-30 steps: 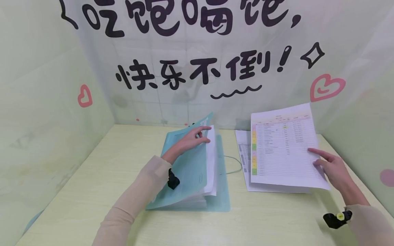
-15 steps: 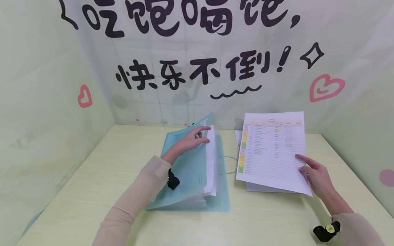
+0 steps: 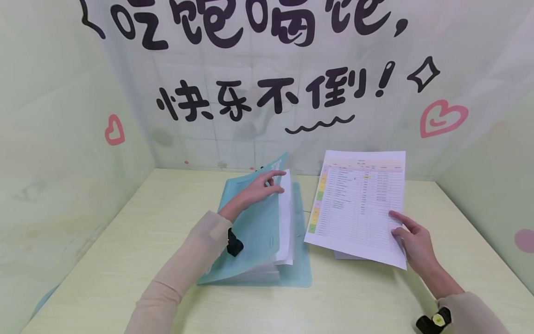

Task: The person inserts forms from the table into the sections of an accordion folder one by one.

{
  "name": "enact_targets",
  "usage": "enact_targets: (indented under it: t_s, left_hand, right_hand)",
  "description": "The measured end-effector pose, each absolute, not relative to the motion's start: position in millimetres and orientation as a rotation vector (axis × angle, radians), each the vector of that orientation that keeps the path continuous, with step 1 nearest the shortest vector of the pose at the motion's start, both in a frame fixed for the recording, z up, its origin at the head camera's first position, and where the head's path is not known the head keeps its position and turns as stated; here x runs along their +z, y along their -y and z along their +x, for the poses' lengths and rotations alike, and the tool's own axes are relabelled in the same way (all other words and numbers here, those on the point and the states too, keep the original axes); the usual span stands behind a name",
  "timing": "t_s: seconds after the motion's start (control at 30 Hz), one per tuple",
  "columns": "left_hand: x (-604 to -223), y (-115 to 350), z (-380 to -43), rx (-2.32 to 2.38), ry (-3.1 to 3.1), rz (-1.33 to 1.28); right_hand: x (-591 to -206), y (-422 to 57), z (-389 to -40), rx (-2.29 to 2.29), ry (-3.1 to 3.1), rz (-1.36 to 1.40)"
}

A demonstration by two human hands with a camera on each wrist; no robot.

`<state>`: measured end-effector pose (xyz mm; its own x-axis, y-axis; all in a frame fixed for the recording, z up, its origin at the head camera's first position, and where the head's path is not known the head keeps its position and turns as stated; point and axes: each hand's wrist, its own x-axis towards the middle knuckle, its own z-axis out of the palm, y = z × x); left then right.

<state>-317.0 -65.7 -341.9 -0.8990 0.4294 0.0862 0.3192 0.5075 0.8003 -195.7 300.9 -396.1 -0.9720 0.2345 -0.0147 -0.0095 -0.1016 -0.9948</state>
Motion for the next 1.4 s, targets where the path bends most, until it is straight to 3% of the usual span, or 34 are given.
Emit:
enact_targets:
  t_s: [1.4]
  left_hand:
    - [-340.3,64.4,-315.9,1.341,-2.634,0.582]
  right_hand:
    - [-408.7,-259.6,-193.7,1.982,2.184,-0.375]
